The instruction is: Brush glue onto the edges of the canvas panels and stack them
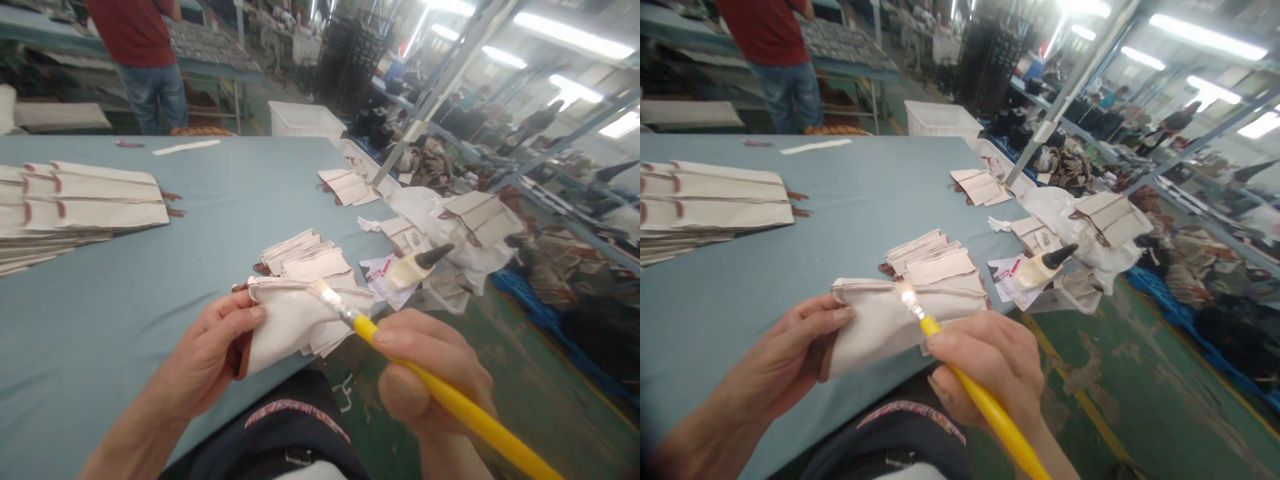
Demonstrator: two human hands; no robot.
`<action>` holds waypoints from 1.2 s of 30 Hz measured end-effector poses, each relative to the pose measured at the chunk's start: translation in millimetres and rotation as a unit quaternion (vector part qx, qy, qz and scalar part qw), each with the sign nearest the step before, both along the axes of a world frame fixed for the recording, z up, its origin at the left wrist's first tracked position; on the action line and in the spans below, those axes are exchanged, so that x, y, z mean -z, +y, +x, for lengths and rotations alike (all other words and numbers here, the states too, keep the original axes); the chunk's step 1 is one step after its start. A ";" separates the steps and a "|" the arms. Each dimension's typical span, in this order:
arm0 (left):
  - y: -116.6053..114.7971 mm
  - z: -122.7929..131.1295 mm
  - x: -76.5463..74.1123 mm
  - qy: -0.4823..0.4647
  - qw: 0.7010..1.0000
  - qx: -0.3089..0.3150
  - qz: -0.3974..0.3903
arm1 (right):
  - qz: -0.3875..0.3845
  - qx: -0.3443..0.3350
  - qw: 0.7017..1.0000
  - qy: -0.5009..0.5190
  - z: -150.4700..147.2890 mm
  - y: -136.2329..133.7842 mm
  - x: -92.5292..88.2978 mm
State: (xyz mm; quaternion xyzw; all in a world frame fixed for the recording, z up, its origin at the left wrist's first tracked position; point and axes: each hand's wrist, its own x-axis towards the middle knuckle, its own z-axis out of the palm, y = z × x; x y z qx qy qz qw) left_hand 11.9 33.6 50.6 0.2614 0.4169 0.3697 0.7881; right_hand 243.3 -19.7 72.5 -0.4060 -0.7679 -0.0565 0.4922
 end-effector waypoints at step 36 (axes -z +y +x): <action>-15.2 43.6 54.7 0.573 0.478 -0.101 0.658 | -0.134 -0.174 0.968 0.124 21.7 61.6 17.9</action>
